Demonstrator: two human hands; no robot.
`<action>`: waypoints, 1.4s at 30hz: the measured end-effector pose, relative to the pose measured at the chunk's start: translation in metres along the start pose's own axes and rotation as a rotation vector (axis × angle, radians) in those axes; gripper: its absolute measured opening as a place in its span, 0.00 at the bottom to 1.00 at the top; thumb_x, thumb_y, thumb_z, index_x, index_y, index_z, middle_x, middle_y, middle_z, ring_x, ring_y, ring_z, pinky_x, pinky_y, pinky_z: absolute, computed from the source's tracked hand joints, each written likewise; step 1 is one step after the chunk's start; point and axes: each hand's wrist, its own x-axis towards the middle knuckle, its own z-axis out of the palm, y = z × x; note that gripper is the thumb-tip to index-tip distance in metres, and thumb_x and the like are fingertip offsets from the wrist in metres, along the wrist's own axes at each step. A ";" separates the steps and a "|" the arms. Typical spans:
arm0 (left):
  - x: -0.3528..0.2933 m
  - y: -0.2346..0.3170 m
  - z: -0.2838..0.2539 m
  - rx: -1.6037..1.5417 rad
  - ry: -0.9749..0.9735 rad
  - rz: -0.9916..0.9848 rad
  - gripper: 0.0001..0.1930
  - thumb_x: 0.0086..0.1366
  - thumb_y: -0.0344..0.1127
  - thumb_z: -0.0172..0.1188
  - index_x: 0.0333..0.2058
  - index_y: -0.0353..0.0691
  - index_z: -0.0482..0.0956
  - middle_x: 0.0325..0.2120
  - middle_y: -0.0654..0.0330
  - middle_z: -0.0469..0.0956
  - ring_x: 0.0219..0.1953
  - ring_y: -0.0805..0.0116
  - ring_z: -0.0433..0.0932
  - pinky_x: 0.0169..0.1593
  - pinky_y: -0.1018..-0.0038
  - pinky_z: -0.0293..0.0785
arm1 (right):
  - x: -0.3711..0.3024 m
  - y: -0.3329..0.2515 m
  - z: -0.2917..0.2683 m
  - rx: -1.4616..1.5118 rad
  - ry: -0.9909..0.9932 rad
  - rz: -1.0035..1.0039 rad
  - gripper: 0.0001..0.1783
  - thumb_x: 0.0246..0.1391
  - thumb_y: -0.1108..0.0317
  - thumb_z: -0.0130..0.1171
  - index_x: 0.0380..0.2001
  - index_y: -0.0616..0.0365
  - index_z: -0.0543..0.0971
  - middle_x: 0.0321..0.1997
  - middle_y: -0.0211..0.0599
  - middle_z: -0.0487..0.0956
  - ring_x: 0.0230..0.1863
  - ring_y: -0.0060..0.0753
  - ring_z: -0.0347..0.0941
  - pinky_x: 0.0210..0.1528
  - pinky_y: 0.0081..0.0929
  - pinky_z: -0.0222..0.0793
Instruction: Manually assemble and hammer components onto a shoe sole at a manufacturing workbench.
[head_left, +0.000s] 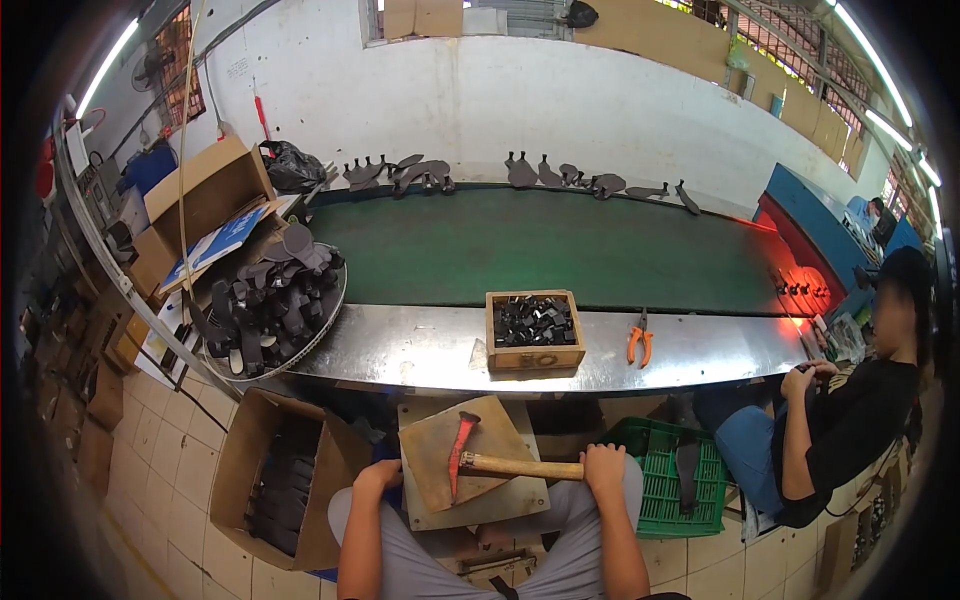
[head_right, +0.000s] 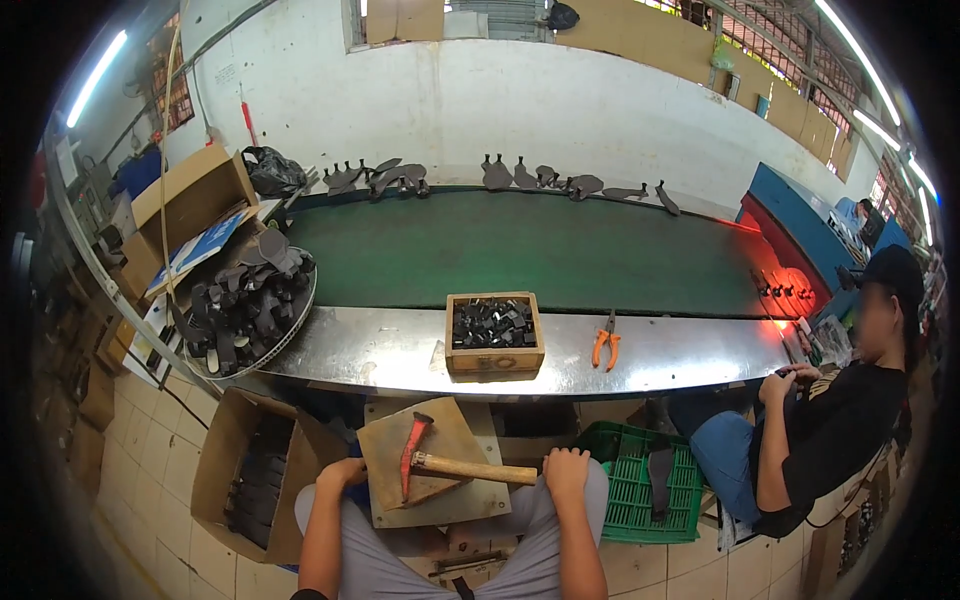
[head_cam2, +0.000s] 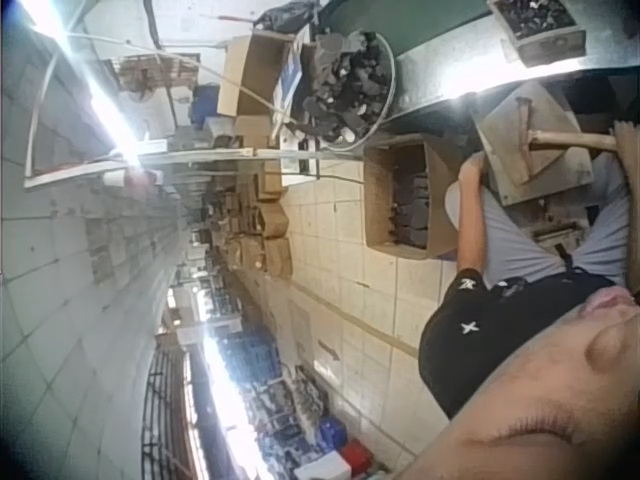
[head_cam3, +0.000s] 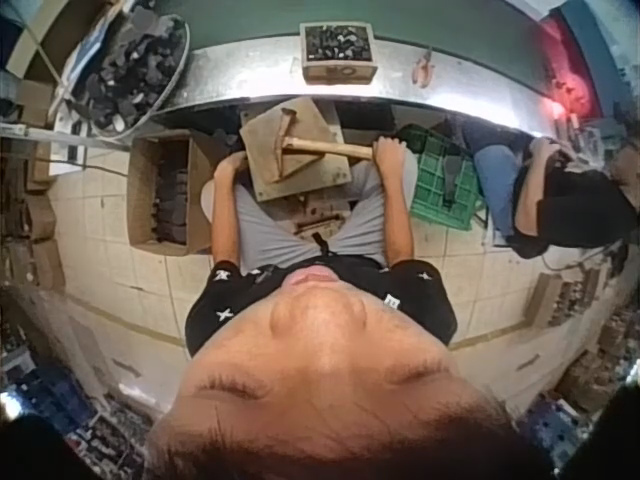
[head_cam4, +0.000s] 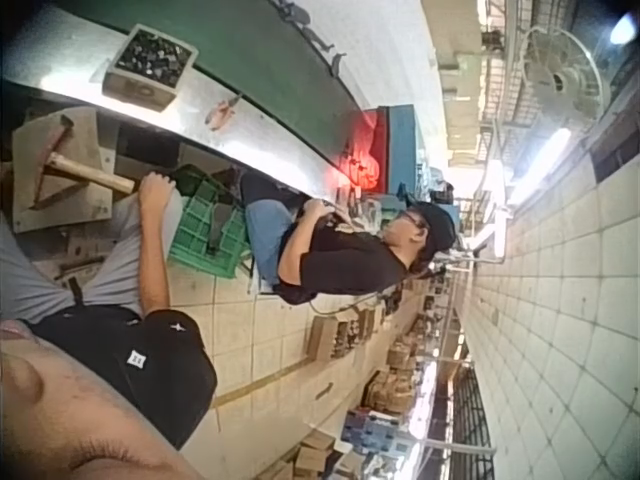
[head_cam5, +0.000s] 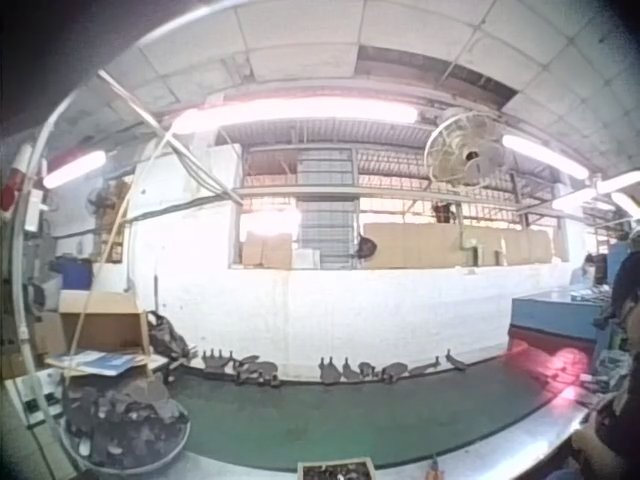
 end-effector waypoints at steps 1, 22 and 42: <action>0.000 -0.003 0.001 0.001 0.000 -0.004 0.23 0.66 0.44 0.55 0.58 0.49 0.74 0.57 0.49 0.74 0.59 0.49 0.73 0.59 0.59 0.70 | 0.000 -0.001 0.000 0.008 0.006 -0.004 0.16 0.59 0.55 0.55 0.35 0.54 0.83 0.37 0.38 0.84 0.44 0.43 0.77 0.53 0.48 0.63; 0.005 -0.009 0.003 -0.024 0.014 0.055 0.22 0.66 0.43 0.56 0.57 0.46 0.74 0.55 0.46 0.75 0.57 0.46 0.74 0.58 0.59 0.71 | 0.000 -0.003 -0.024 0.257 0.075 0.064 0.28 0.66 0.48 0.47 0.21 0.55 0.84 0.19 0.41 0.79 0.29 0.48 0.78 0.40 0.44 0.68; 0.015 -0.015 0.009 0.023 0.000 0.044 0.22 0.67 0.45 0.56 0.59 0.51 0.72 0.55 0.49 0.76 0.57 0.48 0.74 0.58 0.60 0.71 | -0.002 -0.001 -0.008 0.136 0.129 -0.063 0.17 0.64 0.56 0.50 0.30 0.55 0.81 0.30 0.39 0.83 0.37 0.42 0.78 0.44 0.42 0.66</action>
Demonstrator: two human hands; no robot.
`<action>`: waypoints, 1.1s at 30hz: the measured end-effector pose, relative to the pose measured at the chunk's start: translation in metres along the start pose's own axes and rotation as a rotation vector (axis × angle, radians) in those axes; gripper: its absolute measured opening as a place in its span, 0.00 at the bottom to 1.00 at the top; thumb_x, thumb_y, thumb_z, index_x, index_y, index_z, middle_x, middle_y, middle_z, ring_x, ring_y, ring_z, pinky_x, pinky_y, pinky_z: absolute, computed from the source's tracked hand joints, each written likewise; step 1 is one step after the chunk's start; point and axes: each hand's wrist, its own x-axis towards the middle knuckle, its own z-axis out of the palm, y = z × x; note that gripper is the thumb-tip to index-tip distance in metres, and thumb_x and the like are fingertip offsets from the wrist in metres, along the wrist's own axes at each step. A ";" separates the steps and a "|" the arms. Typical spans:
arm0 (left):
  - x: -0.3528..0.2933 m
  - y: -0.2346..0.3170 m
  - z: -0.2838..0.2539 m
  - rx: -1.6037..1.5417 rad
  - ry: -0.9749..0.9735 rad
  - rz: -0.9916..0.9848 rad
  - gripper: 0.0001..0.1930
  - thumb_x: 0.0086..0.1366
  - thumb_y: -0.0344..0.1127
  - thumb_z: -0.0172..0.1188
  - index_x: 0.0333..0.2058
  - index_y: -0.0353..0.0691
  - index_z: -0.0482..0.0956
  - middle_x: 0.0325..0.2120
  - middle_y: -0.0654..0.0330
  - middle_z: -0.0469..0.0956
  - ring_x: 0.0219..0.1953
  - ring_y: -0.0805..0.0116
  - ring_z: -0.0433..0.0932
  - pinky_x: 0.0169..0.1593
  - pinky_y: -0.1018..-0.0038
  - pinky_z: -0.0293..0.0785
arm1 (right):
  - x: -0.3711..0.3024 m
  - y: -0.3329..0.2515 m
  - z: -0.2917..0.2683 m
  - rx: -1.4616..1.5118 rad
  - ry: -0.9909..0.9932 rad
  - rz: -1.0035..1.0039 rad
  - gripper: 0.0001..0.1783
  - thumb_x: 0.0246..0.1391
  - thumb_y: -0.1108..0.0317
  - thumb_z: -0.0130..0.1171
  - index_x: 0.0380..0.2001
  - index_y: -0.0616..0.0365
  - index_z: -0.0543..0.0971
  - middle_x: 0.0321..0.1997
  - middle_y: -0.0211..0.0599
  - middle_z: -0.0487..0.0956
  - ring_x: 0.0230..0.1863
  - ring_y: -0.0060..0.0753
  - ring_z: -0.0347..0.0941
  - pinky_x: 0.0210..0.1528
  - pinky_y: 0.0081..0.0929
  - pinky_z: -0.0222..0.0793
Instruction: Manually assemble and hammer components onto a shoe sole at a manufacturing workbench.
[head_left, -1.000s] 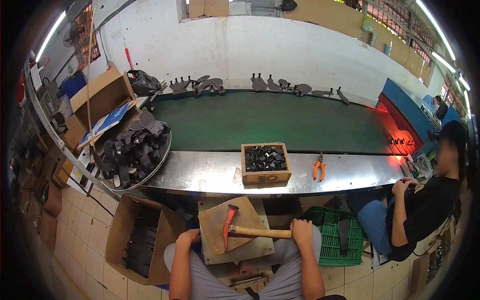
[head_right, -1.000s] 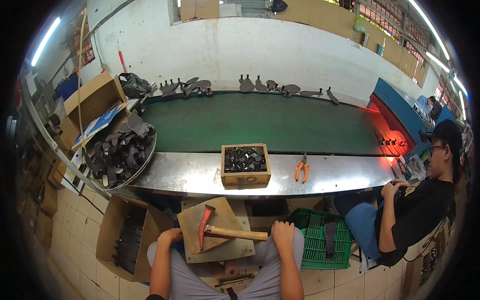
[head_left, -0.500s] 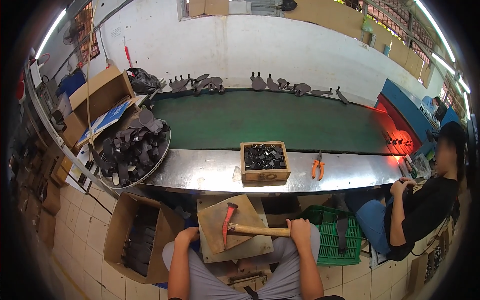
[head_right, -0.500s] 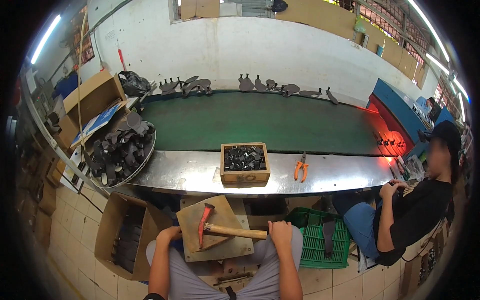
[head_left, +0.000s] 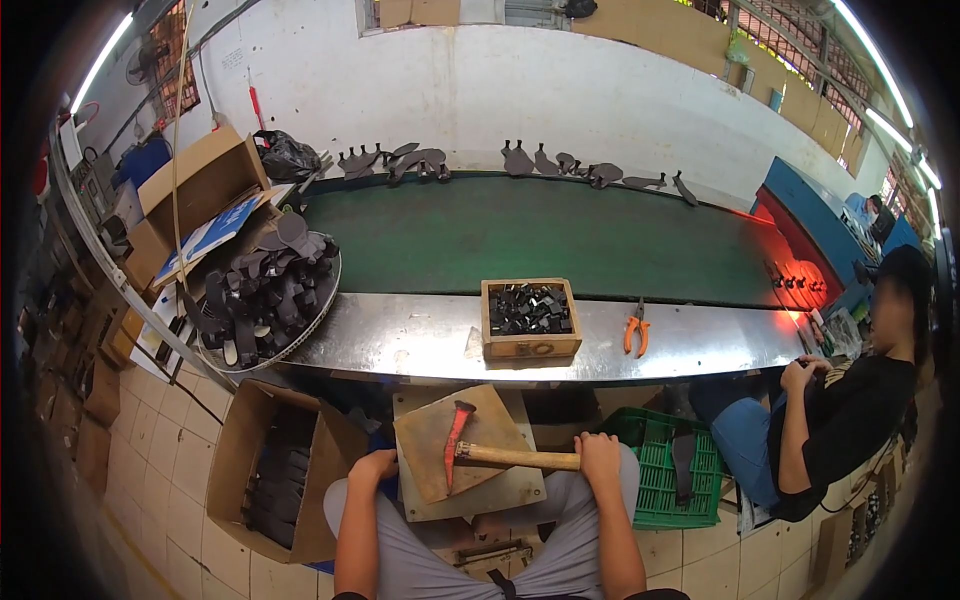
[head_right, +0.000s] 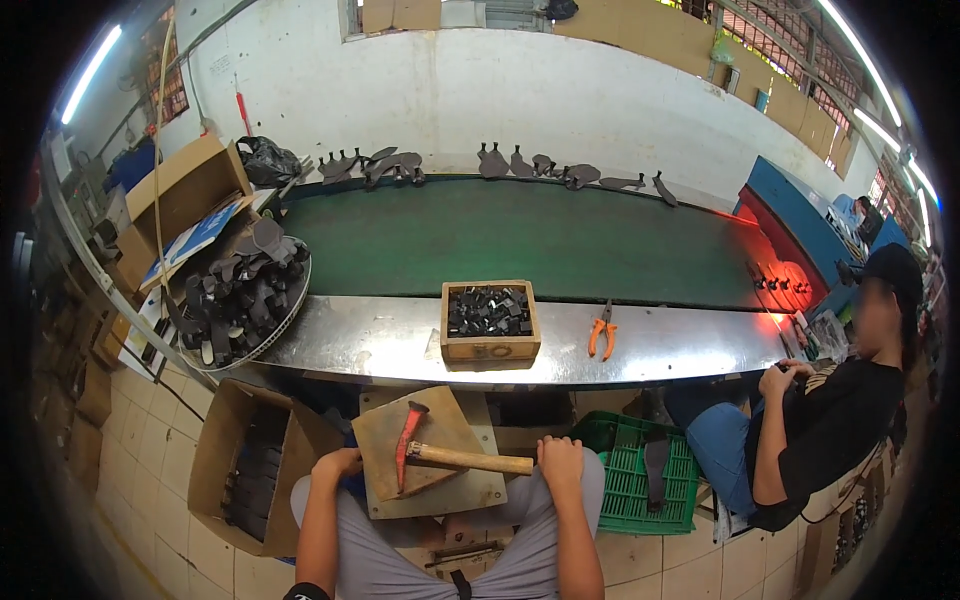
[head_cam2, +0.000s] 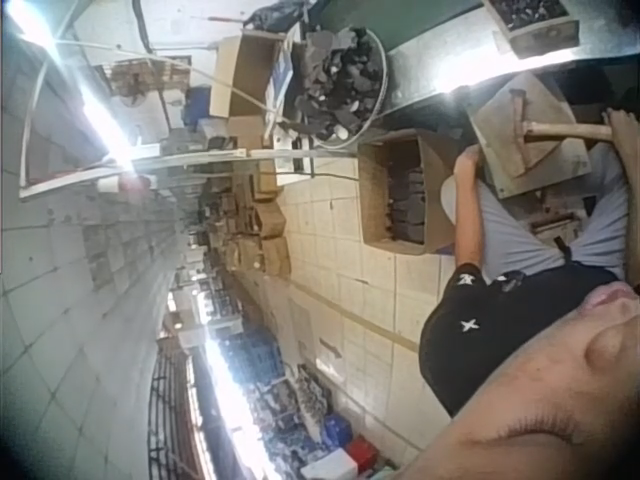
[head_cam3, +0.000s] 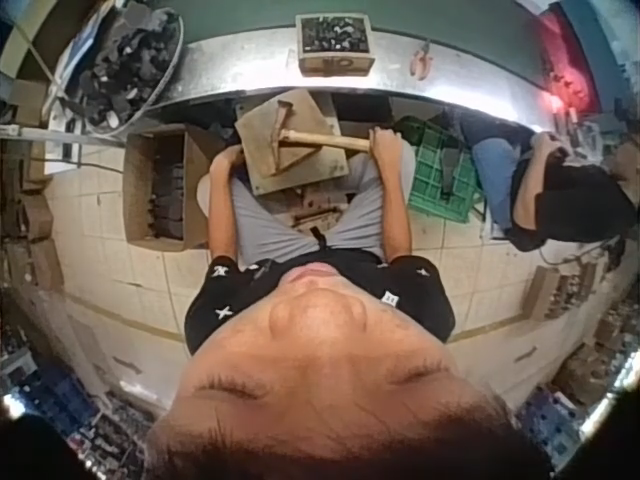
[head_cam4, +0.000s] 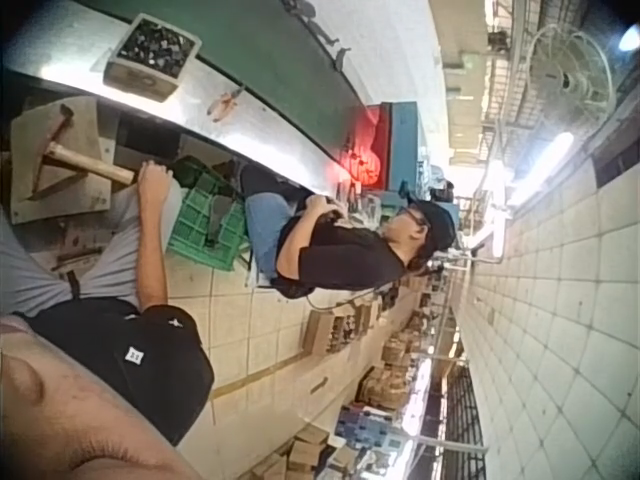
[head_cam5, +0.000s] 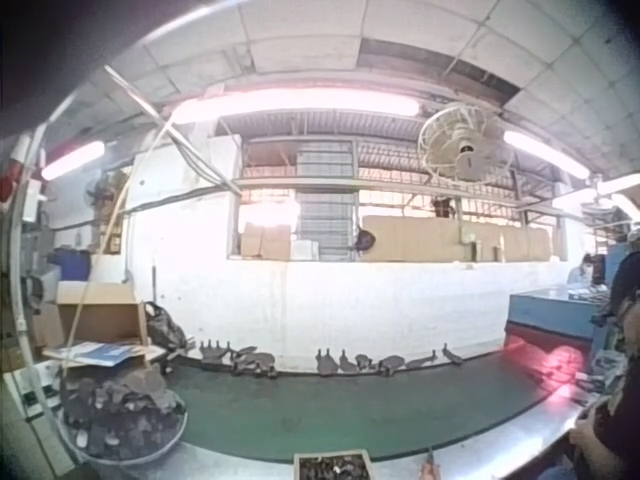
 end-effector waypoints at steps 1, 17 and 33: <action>0.000 0.001 0.000 0.001 -0.002 0.002 0.22 0.67 0.45 0.56 0.59 0.51 0.72 0.55 0.49 0.76 0.57 0.48 0.74 0.58 0.60 0.71 | 0.000 0.001 0.000 0.000 0.000 0.001 0.17 0.64 0.56 0.51 0.29 0.55 0.81 0.30 0.39 0.83 0.37 0.42 0.78 0.44 0.42 0.66; -0.001 0.002 -0.002 0.011 0.006 -0.013 0.22 0.67 0.46 0.56 0.59 0.51 0.73 0.55 0.49 0.76 0.57 0.47 0.75 0.58 0.59 0.71 | -0.001 0.000 -0.001 0.011 0.009 -0.005 0.16 0.63 0.57 0.52 0.29 0.55 0.81 0.30 0.38 0.83 0.38 0.42 0.77 0.45 0.42 0.66; -0.012 0.011 -0.007 -0.017 0.025 -0.007 0.21 0.68 0.46 0.53 0.57 0.49 0.74 0.56 0.48 0.75 0.58 0.47 0.74 0.58 0.60 0.71 | 0.000 0.001 0.002 0.005 -0.008 -0.002 0.16 0.63 0.57 0.52 0.30 0.55 0.81 0.31 0.38 0.83 0.38 0.42 0.77 0.45 0.42 0.66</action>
